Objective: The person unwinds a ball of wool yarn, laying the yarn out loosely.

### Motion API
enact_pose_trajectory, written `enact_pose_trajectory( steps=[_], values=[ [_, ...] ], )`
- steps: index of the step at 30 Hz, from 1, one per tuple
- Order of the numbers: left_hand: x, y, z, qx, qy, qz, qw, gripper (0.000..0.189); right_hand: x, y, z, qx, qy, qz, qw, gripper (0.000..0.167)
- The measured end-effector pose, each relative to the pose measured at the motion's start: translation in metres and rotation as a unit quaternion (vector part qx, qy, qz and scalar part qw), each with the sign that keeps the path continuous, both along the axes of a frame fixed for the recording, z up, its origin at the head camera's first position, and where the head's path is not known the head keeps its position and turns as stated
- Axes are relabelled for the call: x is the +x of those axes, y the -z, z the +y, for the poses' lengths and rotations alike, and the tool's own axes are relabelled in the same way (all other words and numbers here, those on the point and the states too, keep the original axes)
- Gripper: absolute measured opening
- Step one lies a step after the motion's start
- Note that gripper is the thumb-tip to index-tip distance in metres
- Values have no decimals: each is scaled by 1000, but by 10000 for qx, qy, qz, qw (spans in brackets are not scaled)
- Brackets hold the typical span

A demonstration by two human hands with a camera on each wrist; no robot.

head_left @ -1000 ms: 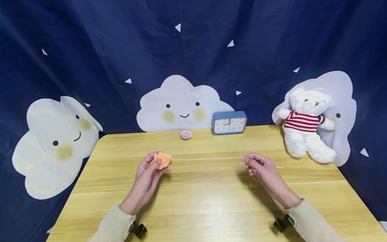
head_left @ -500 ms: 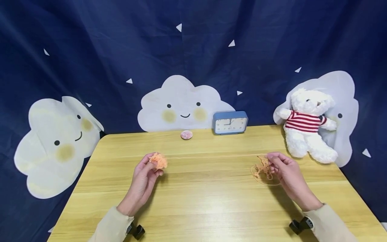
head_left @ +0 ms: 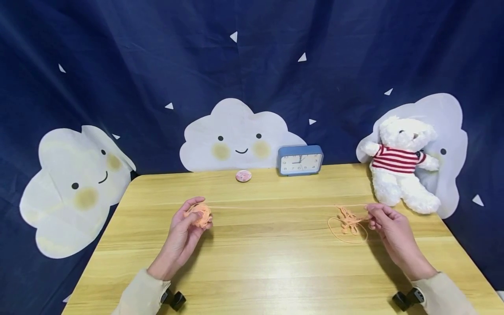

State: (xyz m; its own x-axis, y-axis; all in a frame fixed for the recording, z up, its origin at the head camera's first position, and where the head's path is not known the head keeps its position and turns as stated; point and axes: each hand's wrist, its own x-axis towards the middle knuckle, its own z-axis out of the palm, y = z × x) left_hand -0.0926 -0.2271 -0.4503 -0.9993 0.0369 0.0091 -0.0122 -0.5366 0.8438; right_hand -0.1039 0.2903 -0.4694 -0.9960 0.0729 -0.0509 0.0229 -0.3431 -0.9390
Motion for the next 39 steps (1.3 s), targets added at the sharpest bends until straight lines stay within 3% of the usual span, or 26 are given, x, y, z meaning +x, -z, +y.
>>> enact_pose_trajectory(
  steps=[4,9,16,24,33,39],
  values=[
    [0,-1,-1,-224,-399,-259,9986,41,-1,-1,6,-23,174,-26,9998,25],
    [0,-1,-3,-156,-799,-437,9957,40,-2,0,13,-52,436,34,9990,27],
    [-1,0,-6,291,-902,-214,9953,28,-2,3,23,-264,755,-42,9968,29],
    [-4,-5,-7,690,-1205,-15,9903,28,-1,2,29,-252,1010,-264,9942,25],
    [-6,-8,-2,427,-1350,-291,9895,31,-2,5,31,256,653,-394,9968,24],
    [-7,-7,2,225,-1391,-435,9891,23,-3,6,35,971,65,-659,9931,23]
  ],
)
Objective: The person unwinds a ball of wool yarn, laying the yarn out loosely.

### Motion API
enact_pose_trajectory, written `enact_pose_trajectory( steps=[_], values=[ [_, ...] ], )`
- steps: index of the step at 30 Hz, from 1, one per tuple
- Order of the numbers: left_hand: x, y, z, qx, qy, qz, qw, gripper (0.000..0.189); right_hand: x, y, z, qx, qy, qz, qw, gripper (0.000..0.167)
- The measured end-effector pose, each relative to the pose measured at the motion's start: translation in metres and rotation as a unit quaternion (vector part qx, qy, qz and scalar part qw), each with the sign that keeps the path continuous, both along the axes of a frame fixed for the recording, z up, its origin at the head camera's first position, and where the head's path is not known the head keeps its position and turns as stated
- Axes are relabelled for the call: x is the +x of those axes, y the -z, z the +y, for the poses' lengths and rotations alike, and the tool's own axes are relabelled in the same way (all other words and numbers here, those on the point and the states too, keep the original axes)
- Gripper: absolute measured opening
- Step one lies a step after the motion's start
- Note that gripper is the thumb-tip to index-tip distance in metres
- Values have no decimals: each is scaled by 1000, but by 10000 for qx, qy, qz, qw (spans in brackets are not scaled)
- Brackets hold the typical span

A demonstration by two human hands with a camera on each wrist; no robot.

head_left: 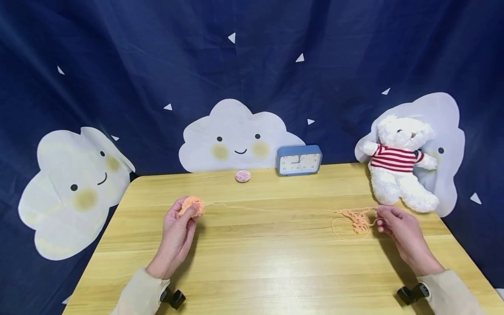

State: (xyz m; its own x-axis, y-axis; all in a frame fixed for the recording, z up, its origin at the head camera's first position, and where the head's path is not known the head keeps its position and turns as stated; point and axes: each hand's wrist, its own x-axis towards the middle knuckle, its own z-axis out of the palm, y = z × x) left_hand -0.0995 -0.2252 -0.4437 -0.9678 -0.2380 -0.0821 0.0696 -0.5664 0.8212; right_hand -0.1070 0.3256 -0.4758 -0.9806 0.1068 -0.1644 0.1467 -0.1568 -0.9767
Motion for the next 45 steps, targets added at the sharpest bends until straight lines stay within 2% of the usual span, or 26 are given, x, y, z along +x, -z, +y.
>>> enact_pose_trajectory(
  steps=[4,8,12,14,17,19,22,24,28,31,36,40,45],
  values=[
    [1,1,2,-220,193,1,9996,19,-3,1,0,602,-560,-379,9959,21],
    [1,1,4,-378,387,-65,9985,20,-4,3,-4,958,-770,-490,9912,19],
    [1,1,7,-425,484,-171,9978,22,-3,2,-13,1394,-498,-381,9883,21],
    [0,0,9,-417,522,-195,9976,23,-2,1,-19,1436,-274,-307,9888,24],
    [-1,0,11,-381,543,-220,9976,24,-1,-2,-33,1268,-42,-136,9918,26],
    [-2,0,12,-344,566,-242,9975,25,-1,-5,-44,997,-74,-36,9950,21],
    [-3,-1,15,-367,631,-288,9969,29,-4,-10,-59,912,-530,75,9944,16],
    [-5,-2,17,-400,681,-337,9963,32,-7,-15,-68,961,-1045,96,9898,28],
    [-6,-4,18,-460,792,-267,9954,32,-15,-21,-86,1006,-2197,234,9701,49],
    [-7,-5,17,-489,1077,-103,9929,34,-21,-23,-102,784,-2764,232,9576,52],
    [-6,-7,17,-332,1574,-1,9870,43,-31,-17,-133,710,-3384,172,9382,54],
    [-5,-7,18,-216,1741,26,9845,46,-35,-10,-158,546,-3838,80,9218,58],
    [-4,-10,18,-359,1819,-33,9826,47,-37,-5,-182,319,-4122,-177,9104,59]
  ],
)
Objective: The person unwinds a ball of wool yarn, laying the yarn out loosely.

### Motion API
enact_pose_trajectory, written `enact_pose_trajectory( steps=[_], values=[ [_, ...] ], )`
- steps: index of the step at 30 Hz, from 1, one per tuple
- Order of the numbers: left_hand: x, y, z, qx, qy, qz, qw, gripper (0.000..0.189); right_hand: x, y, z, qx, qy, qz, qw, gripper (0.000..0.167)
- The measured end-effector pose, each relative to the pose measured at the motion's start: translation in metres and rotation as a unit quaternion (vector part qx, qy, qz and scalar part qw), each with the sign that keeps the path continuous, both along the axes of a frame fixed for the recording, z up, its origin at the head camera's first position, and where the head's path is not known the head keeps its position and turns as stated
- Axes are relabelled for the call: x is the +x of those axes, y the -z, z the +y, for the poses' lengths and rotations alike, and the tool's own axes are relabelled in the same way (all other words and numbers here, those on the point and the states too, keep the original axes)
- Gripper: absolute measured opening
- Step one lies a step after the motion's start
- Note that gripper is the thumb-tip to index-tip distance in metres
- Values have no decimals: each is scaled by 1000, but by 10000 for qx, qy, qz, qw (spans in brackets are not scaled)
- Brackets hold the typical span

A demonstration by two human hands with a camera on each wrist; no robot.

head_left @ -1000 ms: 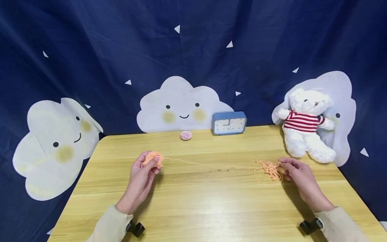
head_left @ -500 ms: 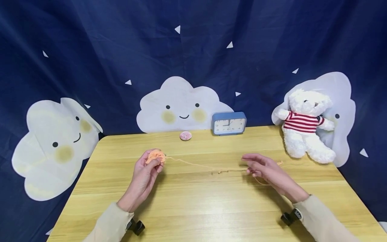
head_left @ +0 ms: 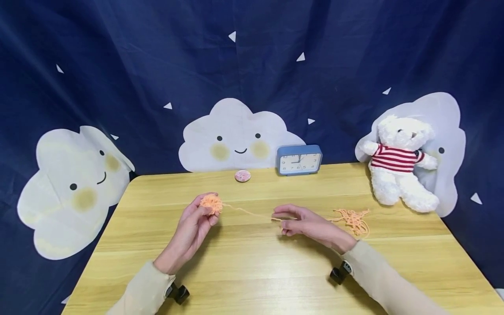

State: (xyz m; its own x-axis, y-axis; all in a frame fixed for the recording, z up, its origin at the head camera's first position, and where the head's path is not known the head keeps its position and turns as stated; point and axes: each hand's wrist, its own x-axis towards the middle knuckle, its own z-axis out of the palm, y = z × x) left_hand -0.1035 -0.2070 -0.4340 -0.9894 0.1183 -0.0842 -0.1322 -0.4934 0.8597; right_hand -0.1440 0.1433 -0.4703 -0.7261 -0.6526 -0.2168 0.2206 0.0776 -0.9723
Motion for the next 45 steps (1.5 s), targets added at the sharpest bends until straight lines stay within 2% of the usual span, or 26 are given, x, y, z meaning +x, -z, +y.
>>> enact_pose_trajectory(
  steps=[6,11,15,23,32,37,40,45],
  values=[
    [-1,-2,-1,-207,-36,-154,9997,49,2,-2,-6,86,4,-174,9998,43],
    [-2,-3,-2,-366,-80,-199,9991,50,4,-4,-1,263,-178,-62,9995,41],
    [-3,-2,-2,-413,-162,-207,9988,51,8,-5,5,335,-197,203,9990,39],
    [-1,2,-2,-492,-524,-230,9972,46,15,-12,26,523,697,848,9926,37],
    [0,6,-5,-446,-866,-177,9951,37,17,-18,54,319,1706,771,9818,27],
    [0,7,-6,-395,-955,-169,9945,34,20,-17,65,341,1990,853,9757,26],
    [0,6,-6,-459,-1143,-192,9922,33,23,-15,70,322,2052,932,9737,30],
    [0,4,-10,-544,-1463,-247,9874,34,27,-14,79,165,2277,768,9706,25]
  ],
)
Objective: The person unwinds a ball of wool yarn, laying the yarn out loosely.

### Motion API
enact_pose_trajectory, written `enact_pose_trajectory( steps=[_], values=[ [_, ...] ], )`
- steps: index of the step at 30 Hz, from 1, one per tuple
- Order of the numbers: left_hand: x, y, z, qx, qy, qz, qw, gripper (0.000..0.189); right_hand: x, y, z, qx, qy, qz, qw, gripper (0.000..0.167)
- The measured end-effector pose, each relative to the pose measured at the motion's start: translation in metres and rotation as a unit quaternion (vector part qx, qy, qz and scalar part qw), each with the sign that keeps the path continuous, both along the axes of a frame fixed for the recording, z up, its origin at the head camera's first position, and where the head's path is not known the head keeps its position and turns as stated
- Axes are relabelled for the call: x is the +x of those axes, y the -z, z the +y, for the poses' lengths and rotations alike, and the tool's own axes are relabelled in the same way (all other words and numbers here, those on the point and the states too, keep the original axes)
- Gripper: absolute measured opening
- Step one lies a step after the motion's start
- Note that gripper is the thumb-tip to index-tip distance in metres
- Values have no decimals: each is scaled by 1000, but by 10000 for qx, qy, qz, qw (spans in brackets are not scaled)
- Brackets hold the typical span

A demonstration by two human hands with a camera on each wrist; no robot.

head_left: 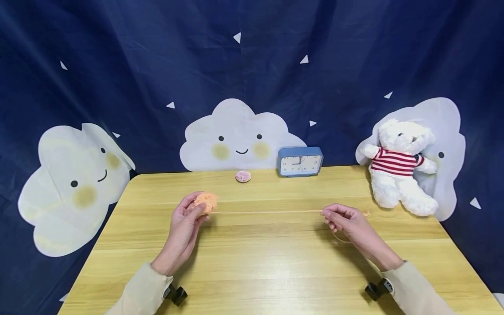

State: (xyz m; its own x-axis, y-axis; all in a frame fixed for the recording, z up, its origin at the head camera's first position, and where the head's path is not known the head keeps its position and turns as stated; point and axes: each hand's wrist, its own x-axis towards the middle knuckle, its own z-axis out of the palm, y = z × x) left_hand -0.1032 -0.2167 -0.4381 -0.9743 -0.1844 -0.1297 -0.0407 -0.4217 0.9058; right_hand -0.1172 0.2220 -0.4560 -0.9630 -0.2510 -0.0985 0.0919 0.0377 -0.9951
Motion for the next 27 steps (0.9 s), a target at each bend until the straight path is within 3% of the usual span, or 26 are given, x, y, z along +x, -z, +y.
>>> enact_pose_trajectory(
  steps=[3,12,21,27],
  values=[
    [0,0,-4,114,-51,121,9998,32,1,0,6,-181,179,-67,9997,21],
    [3,4,-12,344,191,552,9977,36,3,8,33,-479,750,-137,9959,17],
    [7,2,-18,477,735,598,9944,55,5,9,54,-1325,1111,-96,9849,21],
    [7,1,-17,257,436,482,9976,42,6,11,65,-1609,1296,58,9784,22]
  ],
)
